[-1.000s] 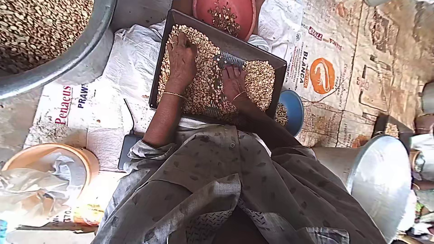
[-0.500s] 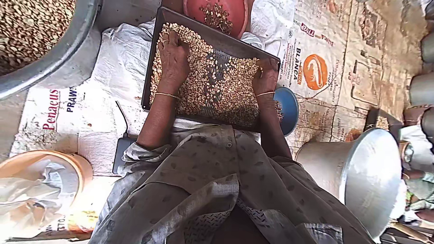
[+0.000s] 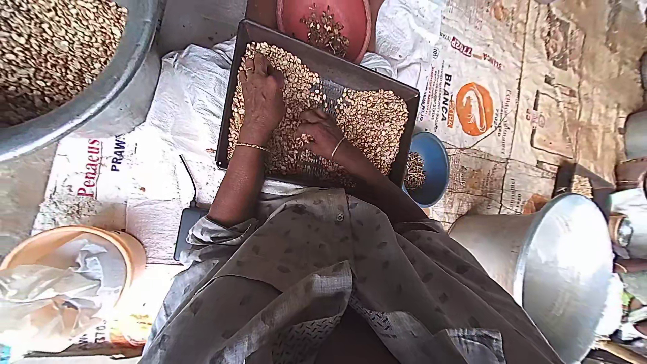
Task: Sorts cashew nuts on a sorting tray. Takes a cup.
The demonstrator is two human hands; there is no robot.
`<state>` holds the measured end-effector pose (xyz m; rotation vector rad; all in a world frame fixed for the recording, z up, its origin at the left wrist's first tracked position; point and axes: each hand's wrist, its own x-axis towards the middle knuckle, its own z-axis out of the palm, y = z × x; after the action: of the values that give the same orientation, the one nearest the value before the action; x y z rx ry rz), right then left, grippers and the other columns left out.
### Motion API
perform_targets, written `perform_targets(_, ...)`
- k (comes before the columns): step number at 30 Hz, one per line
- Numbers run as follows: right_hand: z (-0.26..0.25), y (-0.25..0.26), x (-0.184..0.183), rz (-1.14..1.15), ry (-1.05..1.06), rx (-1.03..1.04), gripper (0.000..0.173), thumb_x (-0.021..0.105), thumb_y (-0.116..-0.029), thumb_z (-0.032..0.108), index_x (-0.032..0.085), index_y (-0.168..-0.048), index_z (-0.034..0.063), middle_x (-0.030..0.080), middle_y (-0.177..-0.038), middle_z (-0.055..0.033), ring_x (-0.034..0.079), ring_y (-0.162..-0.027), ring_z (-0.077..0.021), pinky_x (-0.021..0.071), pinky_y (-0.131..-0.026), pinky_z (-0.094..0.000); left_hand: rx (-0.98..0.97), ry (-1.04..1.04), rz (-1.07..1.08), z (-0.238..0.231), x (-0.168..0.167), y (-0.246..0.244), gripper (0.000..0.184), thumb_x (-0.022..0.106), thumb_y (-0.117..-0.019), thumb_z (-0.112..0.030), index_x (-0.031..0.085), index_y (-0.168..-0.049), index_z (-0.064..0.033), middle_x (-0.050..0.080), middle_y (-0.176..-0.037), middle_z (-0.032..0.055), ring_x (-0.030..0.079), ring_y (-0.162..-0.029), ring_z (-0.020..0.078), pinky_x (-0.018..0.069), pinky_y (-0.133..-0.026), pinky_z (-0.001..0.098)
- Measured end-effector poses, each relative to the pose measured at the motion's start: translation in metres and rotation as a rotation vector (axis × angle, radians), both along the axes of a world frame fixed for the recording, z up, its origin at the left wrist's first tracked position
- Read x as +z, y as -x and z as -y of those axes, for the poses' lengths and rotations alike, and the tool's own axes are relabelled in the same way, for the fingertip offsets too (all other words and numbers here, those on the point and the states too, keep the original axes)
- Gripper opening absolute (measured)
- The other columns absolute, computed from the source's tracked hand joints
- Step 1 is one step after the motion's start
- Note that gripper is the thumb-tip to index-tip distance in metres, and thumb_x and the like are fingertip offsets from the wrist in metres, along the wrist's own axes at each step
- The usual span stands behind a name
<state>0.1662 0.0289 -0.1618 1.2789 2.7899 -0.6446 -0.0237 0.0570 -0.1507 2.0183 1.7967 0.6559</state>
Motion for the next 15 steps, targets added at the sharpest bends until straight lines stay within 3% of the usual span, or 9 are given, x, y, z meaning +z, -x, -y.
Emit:
perform_targets(2, -0.014, -0.021, 0.012, 0.116, 0.043, -0.199, 0.027, 0.066, -0.0928, 0.004, 0.073, -0.119, 0.0051, 0.06, -0.137, -0.0198, 0.051, -0.134, -0.0407, 0.043, -0.11, -0.0569, 0.003, 0.015, 0.0, -0.001, 0.002, 0.0, 0.024, 0.056, -0.0925, 0.0, 0.071, -0.111, 0.003, 0.055, -0.135, 0.031, 0.045, -0.134, 0.0516, 0.0339, -0.109, 0.0672)
perform_targets(4, -0.016, -0.046, 0.02, 0.057, 0.146, -0.239, 0.026, 0.062, -0.0944, 0.0, 0.072, -0.118, 0.0006, 0.065, -0.128, -0.0225, 0.061, -0.124, -0.0394, 0.0473, -0.106, -0.055, -0.005, 0.028, -0.001, -0.002, 0.003, -0.001, 0.026, 0.057, -0.0904, 0.002, 0.071, -0.112, 0.0034, 0.054, -0.136, 0.0317, 0.044, -0.135, 0.0522, 0.0329, -0.11, 0.0674)
perform_targets(6, -0.007, -0.068, 0.029, -0.132, 0.297, -0.198, 0.025, 0.057, -0.0968, -0.002, 0.072, -0.118, 0.0003, 0.072, -0.116, -0.0178, 0.071, -0.1, -0.0275, 0.0558, -0.089, -0.0452, -0.013, 0.021, -0.004, -0.002, 0.003, -0.001, 0.025, 0.057, -0.0904, 0.002, 0.07, -0.111, 0.0046, 0.053, -0.137, 0.0331, 0.044, -0.135, 0.0535, 0.0333, -0.109, 0.0682)
perform_targets(7, -0.002, -0.075, 0.032, -0.238, 0.366, -0.22, 0.026, 0.053, -0.0997, 0.0, 0.07, -0.119, 0.0017, 0.072, -0.109, -0.0127, 0.068, -0.082, -0.0162, 0.0557, -0.071, -0.0341, -0.012, 0.016, -0.006, -0.002, 0.002, -0.001, 0.024, 0.057, -0.0909, 0.001, 0.07, -0.111, 0.0045, 0.053, -0.137, 0.0327, 0.044, -0.135, 0.0531, 0.0332, -0.109, 0.068)
perform_targets(9, 0.001, -0.084, 0.038, -0.399, 0.402, -0.348, 0.03, 0.046, -0.104, 0.002, 0.065, -0.127, 0.0016, 0.07, -0.11, -0.0119, 0.068, -0.077, -0.0116, 0.0576, -0.064, -0.0301, -0.01, 0.019, -0.011, -0.002, 0.001, -0.001, 0.025, 0.056, -0.0915, 0.001, 0.07, -0.112, 0.0043, 0.052, -0.139, 0.0325, 0.043, -0.136, 0.0528, 0.0327, -0.11, 0.068)
perform_targets(10, -0.001, -0.086, 0.038, -0.416, 0.34, -0.416, 0.032, 0.044, -0.1048, 0.003, 0.064, -0.13, 0.0022, 0.07, -0.117, -0.0133, 0.07, -0.083, -0.0141, 0.0595, -0.067, -0.0323, -0.006, 0.026, -0.015, -0.001, 0.001, -0.001, 0.025, 0.056, -0.0917, 0.001, 0.07, -0.113, 0.0038, 0.052, -0.14, 0.0321, 0.043, -0.137, 0.052, 0.0328, -0.11, 0.0672)
perform_targets(12, -0.012, -0.09, 0.031, -0.381, 0.118, -0.464, 0.035, 0.046, -0.1021, 0.002, 0.063, -0.132, 0.0006, 0.062, -0.136, -0.0175, 0.069, -0.109, -0.0209, 0.0592, -0.087, -0.0354, -0.003, 0.029, -0.023, -0.001, 0.002, -0.001, 0.026, 0.057, -0.0907, 0.002, 0.07, -0.113, 0.0031, 0.052, -0.139, 0.0319, 0.044, -0.136, 0.0516, 0.0335, -0.11, 0.0666)
perform_targets(13, -0.018, -0.088, 0.028, -0.377, 0.021, -0.46, 0.035, 0.048, -0.0994, 0.0, 0.064, -0.13, -0.0027, 0.058, -0.142, -0.0216, 0.063, -0.124, -0.0263, 0.0533, -0.102, -0.0368, -0.002, 0.027, -0.024, -0.001, 0.002, -0.001, 0.026, 0.057, -0.0905, 0.002, 0.07, -0.113, 0.0029, 0.052, -0.139, 0.0316, 0.044, -0.136, 0.0512, 0.0334, -0.11, 0.0664)
perform_targets(15, -0.024, -0.074, 0.024, -0.436, -0.089, -0.433, 0.032, 0.052, -0.0962, -0.003, 0.067, -0.124, -0.0061, 0.057, -0.143, -0.0264, 0.053, -0.137, -0.0334, 0.0442, -0.113, -0.0393, 0.0, 0.02, -0.023, -0.003, 0.002, -0.001, 0.026, 0.057, -0.0902, 0.003, 0.071, -0.113, 0.0028, 0.053, -0.139, 0.0317, 0.044, -0.136, 0.0518, 0.0333, -0.11, 0.0669)
